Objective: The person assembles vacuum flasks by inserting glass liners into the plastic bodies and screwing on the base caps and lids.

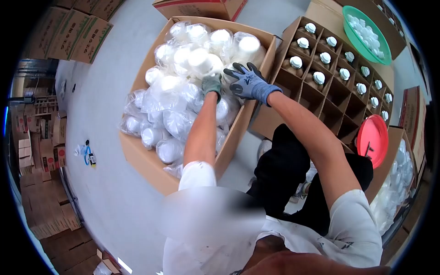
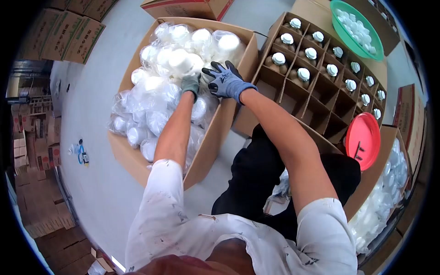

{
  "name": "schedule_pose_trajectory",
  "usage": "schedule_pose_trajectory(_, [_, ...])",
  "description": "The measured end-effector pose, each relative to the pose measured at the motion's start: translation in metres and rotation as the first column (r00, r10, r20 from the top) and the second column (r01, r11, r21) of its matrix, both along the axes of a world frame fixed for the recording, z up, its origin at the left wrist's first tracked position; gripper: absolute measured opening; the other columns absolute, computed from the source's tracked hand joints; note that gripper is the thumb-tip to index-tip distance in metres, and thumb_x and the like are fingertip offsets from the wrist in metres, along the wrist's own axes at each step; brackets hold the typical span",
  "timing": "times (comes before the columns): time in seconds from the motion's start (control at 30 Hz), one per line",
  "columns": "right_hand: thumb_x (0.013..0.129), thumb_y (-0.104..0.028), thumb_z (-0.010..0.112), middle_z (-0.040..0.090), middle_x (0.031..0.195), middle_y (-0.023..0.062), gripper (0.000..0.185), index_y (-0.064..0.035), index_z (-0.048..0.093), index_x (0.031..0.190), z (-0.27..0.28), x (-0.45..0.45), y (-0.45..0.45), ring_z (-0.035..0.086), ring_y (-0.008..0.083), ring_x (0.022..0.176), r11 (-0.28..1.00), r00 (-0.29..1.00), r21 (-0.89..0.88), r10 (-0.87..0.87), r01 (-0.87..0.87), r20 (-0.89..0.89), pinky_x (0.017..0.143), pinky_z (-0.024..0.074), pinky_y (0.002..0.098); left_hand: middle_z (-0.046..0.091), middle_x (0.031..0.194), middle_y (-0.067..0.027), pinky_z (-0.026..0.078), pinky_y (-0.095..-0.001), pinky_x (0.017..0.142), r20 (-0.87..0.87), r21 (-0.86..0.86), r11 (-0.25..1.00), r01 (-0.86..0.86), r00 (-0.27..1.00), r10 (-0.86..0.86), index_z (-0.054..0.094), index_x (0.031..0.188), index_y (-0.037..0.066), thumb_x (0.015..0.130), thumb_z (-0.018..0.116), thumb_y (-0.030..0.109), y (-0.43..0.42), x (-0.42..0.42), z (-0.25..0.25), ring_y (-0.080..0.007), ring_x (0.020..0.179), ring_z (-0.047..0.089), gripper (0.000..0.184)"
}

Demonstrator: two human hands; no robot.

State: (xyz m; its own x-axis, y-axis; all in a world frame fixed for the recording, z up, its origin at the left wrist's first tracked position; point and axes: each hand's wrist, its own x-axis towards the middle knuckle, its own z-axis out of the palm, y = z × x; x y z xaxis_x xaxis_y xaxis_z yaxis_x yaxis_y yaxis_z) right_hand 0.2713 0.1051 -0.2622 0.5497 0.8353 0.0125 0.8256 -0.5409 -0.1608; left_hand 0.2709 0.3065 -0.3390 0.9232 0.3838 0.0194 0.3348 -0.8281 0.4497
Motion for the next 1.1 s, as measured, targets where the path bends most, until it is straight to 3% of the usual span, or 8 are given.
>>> schedule_pose_trajectory(0.23, [0.089, -0.046, 0.055, 0.044, 0.139, 0.0048, 0.046, -0.0220, 0.052, 0.128, 0.036, -0.027, -0.058, 0.042, 0.0262, 0.125, 0.560, 0.859, 0.712, 0.004, 0.423, -0.513, 0.099, 0.0376, 0.0488, 0.057, 0.053, -0.0141, 0.043, -0.0396, 0.054, 0.247, -0.296, 0.948, 0.120, 0.968, -0.045, 0.063, 0.068, -0.001, 0.079, 0.069, 0.031, -0.045, -0.098, 0.224, -0.0280, 0.049, 0.056, 0.034])
schedule_pose_trajectory(0.3, [0.093, -0.043, 0.053, 0.041, 0.141, 0.0047, 0.054, -0.0210, 0.040, 0.140, 0.062, -0.047, -0.101, 0.036, 0.0225, 0.131, 0.258, 0.450, 0.466, 0.121, 0.846, -0.885, 0.110, 0.0310, 0.0348, 0.063, 0.062, -0.0068, 0.039, -0.0305, 0.051, 0.299, -0.387, 0.890, 0.240, 0.946, -0.125, 0.067, 0.078, -0.002, 0.081, 0.072, 0.024, -0.084, -0.151, 0.267, -0.0108, 0.051, 0.051, 0.026])
schedule_pose_trajectory(0.37, [0.092, -0.044, 0.053, 0.048, 0.134, 0.0042, 0.058, -0.0210, 0.035, 0.142, 0.128, -0.089, -0.146, 0.052, 0.0197, 0.115, 0.097, 0.207, 0.257, 0.362, 0.962, -0.909, 0.091, 0.0489, 0.0438, 0.063, 0.080, -0.0153, 0.045, -0.0405, 0.060, 0.396, -0.474, 0.786, 0.396, 0.894, -0.212, 0.063, 0.086, -0.002, 0.072, 0.076, 0.013, -0.130, -0.199, 0.285, -0.0298, 0.063, 0.059, 0.024])
schedule_pose_trajectory(0.53, [0.096, -0.035, 0.050, 0.052, 0.129, 0.0082, 0.048, -0.0082, 0.042, 0.135, 0.062, -0.121, -0.262, 0.056, 0.0204, 0.109, -0.165, 0.398, 0.383, 0.615, 0.909, -0.680, 0.095, 0.0477, 0.0354, 0.054, 0.118, -0.0178, 0.038, -0.0449, 0.098, 0.670, -0.026, 0.611, 0.791, 0.468, -0.577, 0.056, 0.117, 0.006, 0.073, 0.072, 0.021, -0.200, -0.251, 0.206, -0.0363, 0.112, 0.050, 0.050])
schedule_pose_trajectory(0.6, [0.098, -0.035, 0.046, 0.051, 0.131, 0.0089, 0.047, -0.0069, 0.041, 0.135, 0.047, -0.138, -0.306, 0.052, 0.0205, 0.115, -0.016, 0.847, 0.856, -0.137, 0.516, -0.513, 0.099, 0.0444, 0.0379, 0.048, 0.128, -0.0199, 0.034, -0.0461, 0.103, 0.471, 0.190, 0.567, 0.802, 0.433, -0.769, 0.049, 0.127, 0.007, 0.075, 0.071, 0.029, -0.193, -0.249, 0.207, -0.0373, 0.120, 0.045, 0.061])
schedule_pose_trajectory(0.67, [0.101, -0.033, 0.037, 0.049, 0.133, 0.0112, 0.047, -0.0053, 0.036, 0.139, 0.130, -0.203, -0.307, 0.050, 0.0229, 0.118, -0.353, 0.621, 0.516, 0.343, 0.781, -0.705, 0.102, 0.0423, 0.0416, 0.051, 0.128, -0.0181, 0.035, -0.0423, 0.105, 0.523, 0.040, 0.573, 0.818, 0.472, -0.710, 0.052, 0.127, 0.005, 0.079, 0.067, 0.020, -0.182, -0.261, 0.227, -0.0339, 0.123, 0.046, 0.052])
schedule_pose_trajectory(0.9, [0.052, -0.039, 0.085, 0.057, 0.112, 0.0154, 0.068, -0.0051, 0.063, 0.108, 0.197, -0.337, -0.286, 0.053, 0.0342, 0.110, 0.755, 0.892, 0.588, 0.011, 0.289, -0.452, 0.094, 0.0417, 0.0434, 0.057, 0.126, -0.0145, 0.039, -0.0338, 0.102, 0.634, -0.408, 0.465, 0.786, 0.610, -0.475, 0.055, 0.124, -0.001, 0.087, 0.050, 0.000, -0.189, -0.275, 0.240, -0.0261, 0.120, 0.052, 0.038])
schedule_pose_trajectory(1.1, [0.062, -0.045, 0.073, 0.060, 0.104, 0.0120, 0.054, -0.0055, 0.063, 0.099, 0.192, -0.342, -0.269, 0.052, 0.0357, 0.109, 0.643, 0.893, 0.676, -0.028, 0.359, -0.448, 0.097, 0.0371, 0.0465, 0.043, 0.138, -0.0238, 0.030, -0.0448, 0.107, 0.686, 0.238, 0.895, 0.376, 0.587, -0.429, 0.048, 0.134, 0.003, 0.086, 0.059, 0.017, -0.170, -0.249, 0.217, -0.0378, 0.130, 0.037, 0.051])
